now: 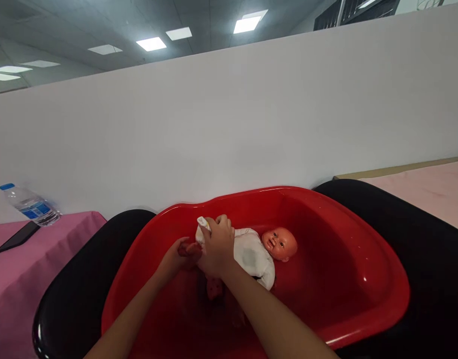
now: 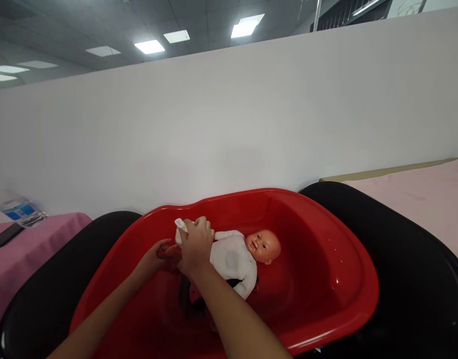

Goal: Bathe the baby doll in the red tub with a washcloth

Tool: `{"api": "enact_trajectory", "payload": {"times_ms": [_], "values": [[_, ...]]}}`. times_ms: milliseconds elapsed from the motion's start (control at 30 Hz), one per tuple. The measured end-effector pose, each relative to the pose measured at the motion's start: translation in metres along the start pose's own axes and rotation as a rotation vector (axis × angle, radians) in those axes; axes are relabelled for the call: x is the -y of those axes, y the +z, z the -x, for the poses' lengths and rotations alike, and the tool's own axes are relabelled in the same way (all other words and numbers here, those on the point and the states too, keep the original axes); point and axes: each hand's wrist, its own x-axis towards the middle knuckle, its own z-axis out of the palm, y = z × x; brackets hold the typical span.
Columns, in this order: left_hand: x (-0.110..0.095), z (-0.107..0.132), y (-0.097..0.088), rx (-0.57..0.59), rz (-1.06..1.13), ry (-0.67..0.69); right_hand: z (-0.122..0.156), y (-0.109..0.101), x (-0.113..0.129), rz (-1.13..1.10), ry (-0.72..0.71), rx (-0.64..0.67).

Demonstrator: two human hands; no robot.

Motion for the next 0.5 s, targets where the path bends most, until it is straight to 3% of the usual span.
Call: {"api": "enact_trajectory", "payload": {"times_ms": [100,200,300,400,500], "values": [[-0.012,0.009,0.002,0.017,0.039,-0.023,-0.007,-0.004,-0.003,-0.125,0.067,-0.056],[-0.020,0.014,0.004,0.035,0.070,-0.026,-0.008,0.005,-0.007,-0.369,0.073,-0.071],[-0.020,0.013,0.005,0.046,0.106,-0.007,-0.004,0.018,-0.008,-0.534,0.013,0.073],[-0.016,0.010,0.003,0.052,0.113,0.015,0.001,0.026,-0.006,-0.540,-0.097,0.282],[-0.012,0.007,0.000,0.043,0.064,0.068,0.004,0.026,-0.006,-0.505,-0.186,0.391]]}}
